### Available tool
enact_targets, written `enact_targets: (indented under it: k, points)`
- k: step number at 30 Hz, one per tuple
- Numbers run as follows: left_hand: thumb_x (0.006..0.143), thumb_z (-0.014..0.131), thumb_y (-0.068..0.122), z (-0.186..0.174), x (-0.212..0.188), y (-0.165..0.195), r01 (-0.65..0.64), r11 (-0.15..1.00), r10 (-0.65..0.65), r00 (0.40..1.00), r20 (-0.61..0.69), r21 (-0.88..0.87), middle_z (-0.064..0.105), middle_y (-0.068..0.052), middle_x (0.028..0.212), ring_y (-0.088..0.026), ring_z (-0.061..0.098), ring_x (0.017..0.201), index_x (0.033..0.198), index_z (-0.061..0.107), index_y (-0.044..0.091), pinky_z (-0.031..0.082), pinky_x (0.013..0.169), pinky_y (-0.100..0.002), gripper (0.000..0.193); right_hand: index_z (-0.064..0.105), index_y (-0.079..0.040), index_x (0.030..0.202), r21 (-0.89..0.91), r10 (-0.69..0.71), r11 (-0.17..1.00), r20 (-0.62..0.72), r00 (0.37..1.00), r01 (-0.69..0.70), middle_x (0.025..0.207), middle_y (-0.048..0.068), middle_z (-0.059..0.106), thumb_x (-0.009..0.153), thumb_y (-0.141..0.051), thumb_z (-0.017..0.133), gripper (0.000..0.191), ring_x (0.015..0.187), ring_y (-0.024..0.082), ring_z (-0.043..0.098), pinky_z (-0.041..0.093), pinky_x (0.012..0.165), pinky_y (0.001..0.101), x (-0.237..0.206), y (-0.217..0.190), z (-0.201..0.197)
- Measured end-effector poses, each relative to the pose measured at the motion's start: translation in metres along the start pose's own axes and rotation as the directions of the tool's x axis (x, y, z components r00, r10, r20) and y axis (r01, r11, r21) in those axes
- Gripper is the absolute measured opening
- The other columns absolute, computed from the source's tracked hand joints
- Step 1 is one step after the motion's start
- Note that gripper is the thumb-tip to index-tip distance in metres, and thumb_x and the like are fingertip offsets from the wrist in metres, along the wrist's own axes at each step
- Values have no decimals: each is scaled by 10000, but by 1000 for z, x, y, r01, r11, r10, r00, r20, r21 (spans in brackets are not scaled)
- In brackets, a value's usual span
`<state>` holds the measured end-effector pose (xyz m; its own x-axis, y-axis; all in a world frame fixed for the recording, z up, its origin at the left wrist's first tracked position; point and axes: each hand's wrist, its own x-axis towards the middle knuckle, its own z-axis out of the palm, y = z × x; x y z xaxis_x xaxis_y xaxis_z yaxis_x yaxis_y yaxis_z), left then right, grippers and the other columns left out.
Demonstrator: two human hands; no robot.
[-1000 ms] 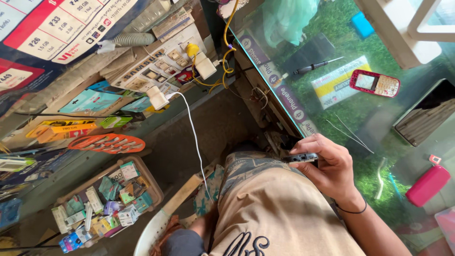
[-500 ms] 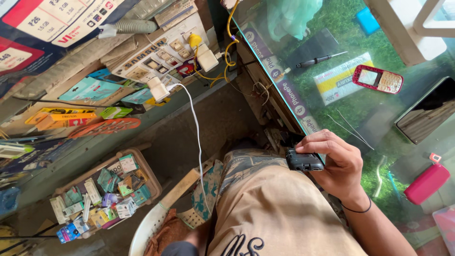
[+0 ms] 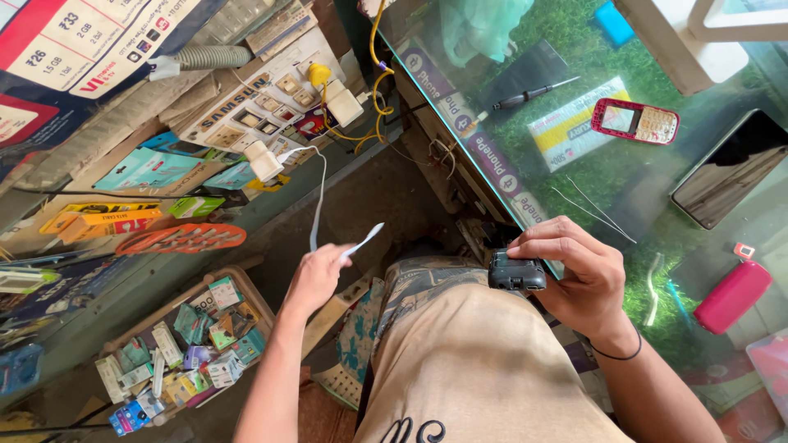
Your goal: The person solders a small electronic component onto a green circuit board using a soldering iron and tweezers. After soldering, they insert the board into a black phone housing and connect a white charging cable to test the device.
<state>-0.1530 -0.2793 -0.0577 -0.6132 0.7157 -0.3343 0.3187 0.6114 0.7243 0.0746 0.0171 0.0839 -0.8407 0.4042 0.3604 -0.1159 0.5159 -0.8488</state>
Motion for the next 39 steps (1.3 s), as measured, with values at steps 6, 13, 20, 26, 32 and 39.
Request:
enact_targets:
  k: [6,13,20,26,32,39]
  points:
    - [1018,673,141,13,4,56,-117,828,140,990,-1,-549,756,-20,898,-65,639,823,1172,773,8,514,742,-245,227,707,-6,985,-38,11,999,-12,1000,-12,989,113,733,740,85,747,264,900,197,730,585,816,279,-3,1,-2]
    - [1062,618,109,2,-11,123,-188,631,277,961,-8,-753,711,-15,897,-95,672,840,1106,709,4,558,799,-236,146,710,-10,995,-81,23,996,-37,999,-26,1003,113,732,785,75,771,234,905,190,728,581,798,268,-10,8,-9]
    - [1022,639,115,-20,-13,163,-420,719,450,889,-90,-554,567,-34,889,-80,483,771,1257,711,16,419,714,-232,265,701,5,1035,-109,88,989,-96,992,-98,1025,119,717,819,53,806,245,868,172,699,536,775,235,-20,13,-22]
    - [1019,710,106,-13,-12,182,-512,736,452,859,-242,-442,695,-40,890,-111,604,772,1130,755,41,493,706,-251,136,719,-5,1033,-84,121,989,-49,991,-125,1030,118,725,793,52,798,259,925,193,712,553,768,248,-23,15,-18]
    - [963,736,40,-22,-14,200,-461,792,421,887,-189,-401,652,-63,795,-123,580,673,1200,754,39,477,622,-259,238,735,-25,1020,-115,135,984,4,991,-134,1000,110,726,725,75,753,313,877,197,712,555,748,276,-23,14,-15]
    - [881,840,128,-40,-17,226,-654,740,607,750,-263,-156,743,8,909,-142,591,763,1063,783,121,461,701,-296,190,730,-25,1054,-112,78,991,18,997,-75,1007,100,725,766,55,785,303,874,193,704,563,746,277,-20,10,-16]
